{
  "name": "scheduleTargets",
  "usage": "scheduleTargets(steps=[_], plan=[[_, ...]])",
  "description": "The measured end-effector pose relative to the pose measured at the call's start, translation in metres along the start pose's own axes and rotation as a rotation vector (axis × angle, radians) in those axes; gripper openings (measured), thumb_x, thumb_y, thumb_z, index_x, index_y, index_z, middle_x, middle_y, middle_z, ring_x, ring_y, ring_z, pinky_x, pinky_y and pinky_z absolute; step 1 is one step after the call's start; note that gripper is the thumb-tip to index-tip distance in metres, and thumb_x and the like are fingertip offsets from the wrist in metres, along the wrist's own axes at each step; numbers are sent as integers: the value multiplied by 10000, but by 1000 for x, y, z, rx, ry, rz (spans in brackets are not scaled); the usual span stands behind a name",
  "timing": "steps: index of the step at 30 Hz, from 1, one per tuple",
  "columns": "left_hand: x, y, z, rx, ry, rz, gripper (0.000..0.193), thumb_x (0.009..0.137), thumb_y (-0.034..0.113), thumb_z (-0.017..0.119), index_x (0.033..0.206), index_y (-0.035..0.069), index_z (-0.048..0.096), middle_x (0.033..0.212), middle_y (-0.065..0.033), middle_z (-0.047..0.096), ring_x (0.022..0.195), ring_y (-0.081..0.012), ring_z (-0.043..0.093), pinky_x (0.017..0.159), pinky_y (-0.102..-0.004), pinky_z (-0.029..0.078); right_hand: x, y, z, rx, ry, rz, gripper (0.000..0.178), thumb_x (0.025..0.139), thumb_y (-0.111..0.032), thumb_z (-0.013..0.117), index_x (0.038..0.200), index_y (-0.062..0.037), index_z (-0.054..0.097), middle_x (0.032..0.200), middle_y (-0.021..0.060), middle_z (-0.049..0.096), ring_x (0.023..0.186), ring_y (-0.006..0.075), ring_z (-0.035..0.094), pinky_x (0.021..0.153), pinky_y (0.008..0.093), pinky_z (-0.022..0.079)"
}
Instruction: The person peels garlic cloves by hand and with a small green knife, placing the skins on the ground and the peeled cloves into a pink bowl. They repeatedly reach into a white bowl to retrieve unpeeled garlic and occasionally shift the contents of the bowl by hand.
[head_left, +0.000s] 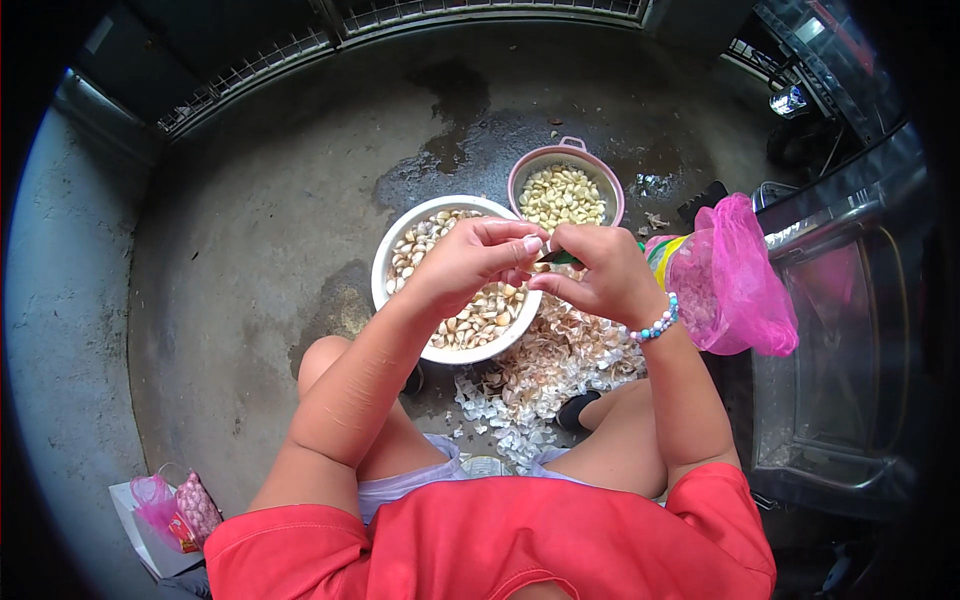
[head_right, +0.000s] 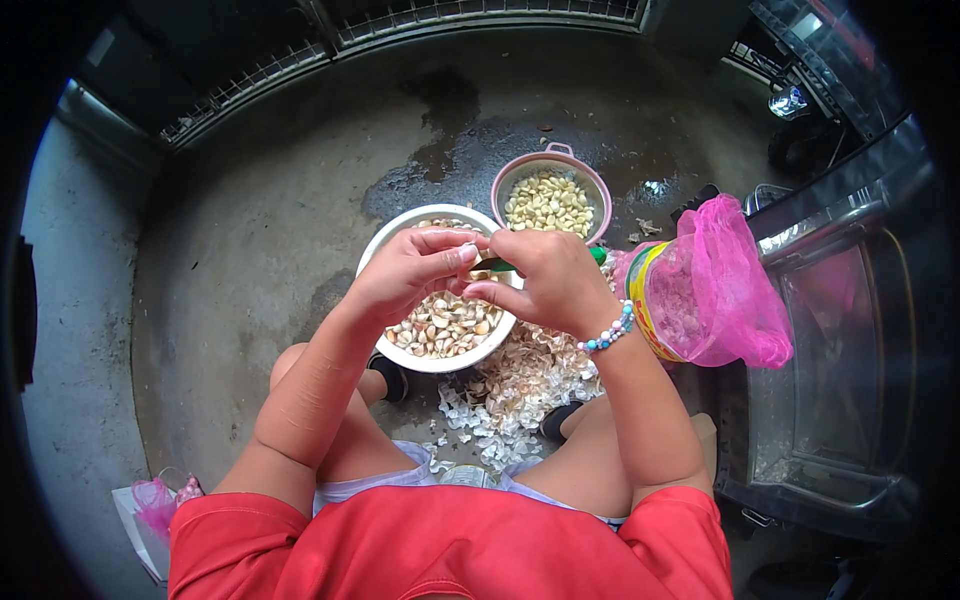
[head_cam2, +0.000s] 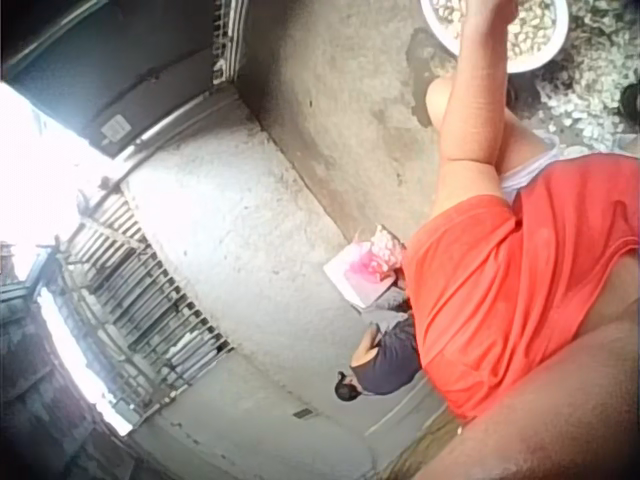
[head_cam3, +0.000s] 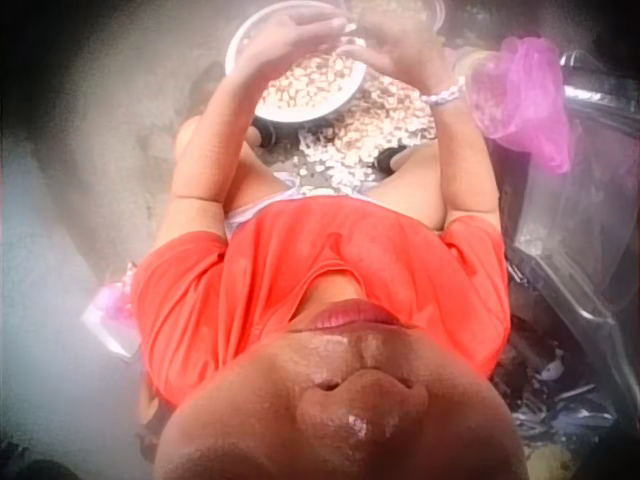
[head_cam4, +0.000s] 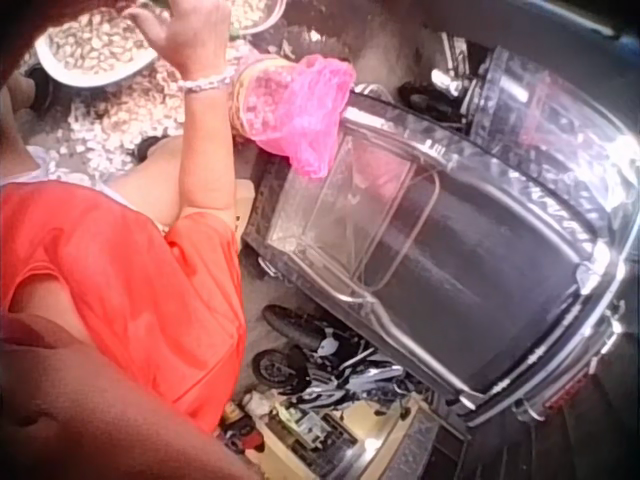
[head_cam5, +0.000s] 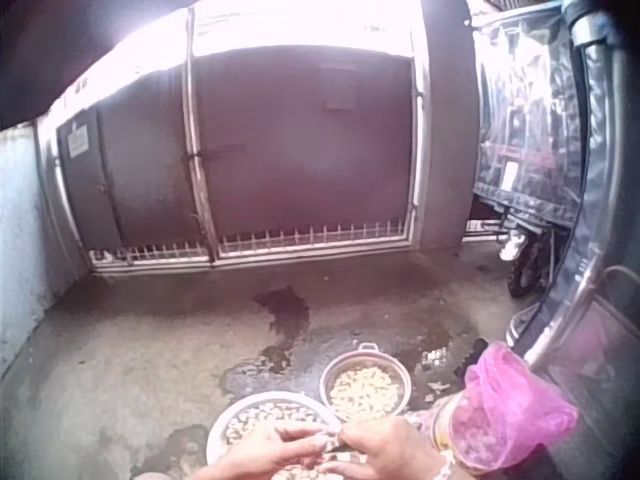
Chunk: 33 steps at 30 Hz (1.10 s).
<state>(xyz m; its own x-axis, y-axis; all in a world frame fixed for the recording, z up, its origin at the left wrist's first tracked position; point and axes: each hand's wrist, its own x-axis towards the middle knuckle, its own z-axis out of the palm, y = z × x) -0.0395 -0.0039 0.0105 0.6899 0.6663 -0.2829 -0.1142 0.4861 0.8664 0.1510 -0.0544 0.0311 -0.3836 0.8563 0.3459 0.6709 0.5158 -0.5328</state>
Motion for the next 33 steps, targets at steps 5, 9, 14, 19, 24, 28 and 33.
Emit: scheduleTargets(steps=[5,9,14,19,24,28,33], plan=[[0,3,0,58,-12,34,276,843,127,614,1069,-30,592,836,-34,611,694,-76,550,657,-212,471,2,5,3,35,-46,-8,306,709,-311,692,839,-57,581,738,126,612,672,312,600,579,387,463],[-1,4,3,101,23,93,262,832,130,629,1036,-34,611,816,-40,615,673,-73,544,636,-204,463,5,6,10,71,-5,-51,272,713,-254,683,866,-58,574,748,130,617,680,316,601,591,397,473],[-5,7,6,176,98,124,255,818,131,646,1008,-39,623,803,-48,623,656,-70,549,618,-203,464,7,2,8,-45,-51,-42,247,726,-234,668,856,-52,562,739,139,614,678,313,602,581,396,476],[-4,2,1,85,88,131,238,812,125,652,985,-37,628,784,-45,619,642,-68,543,601,-204,462,10,2,10,-107,-66,-63,245,719,-233,665,838,-48,556,715,142,608,661,310,603,568,395,474],[-6,-1,-1,41,97,138,221,815,109,645,976,-42,627,764,-41,608,620,-69,521,582,-206,452,14,1,12,-136,-85,-70,268,704,-261,665,821,-45,559,696,145,603,643,311,600,562,393,472],[-6,-2,-4,45,110,176,219,817,103,640,973,-50,625,764,-41,607,615,-69,517,571,-205,446,19,0,13,-127,-83,-88,269,703,-269,665,806,-46,556,686,142,602,636,303,600,554,390,470],[-9,0,-4,99,145,199,219,820,110,639,970,-49,626,766,-42,610,612,-67,519,564,-199,442,23,-2,16,-175,-51,-139,278,708,-280,667,766,-41,539,645,132,585,615,294,598,536,378,464]])
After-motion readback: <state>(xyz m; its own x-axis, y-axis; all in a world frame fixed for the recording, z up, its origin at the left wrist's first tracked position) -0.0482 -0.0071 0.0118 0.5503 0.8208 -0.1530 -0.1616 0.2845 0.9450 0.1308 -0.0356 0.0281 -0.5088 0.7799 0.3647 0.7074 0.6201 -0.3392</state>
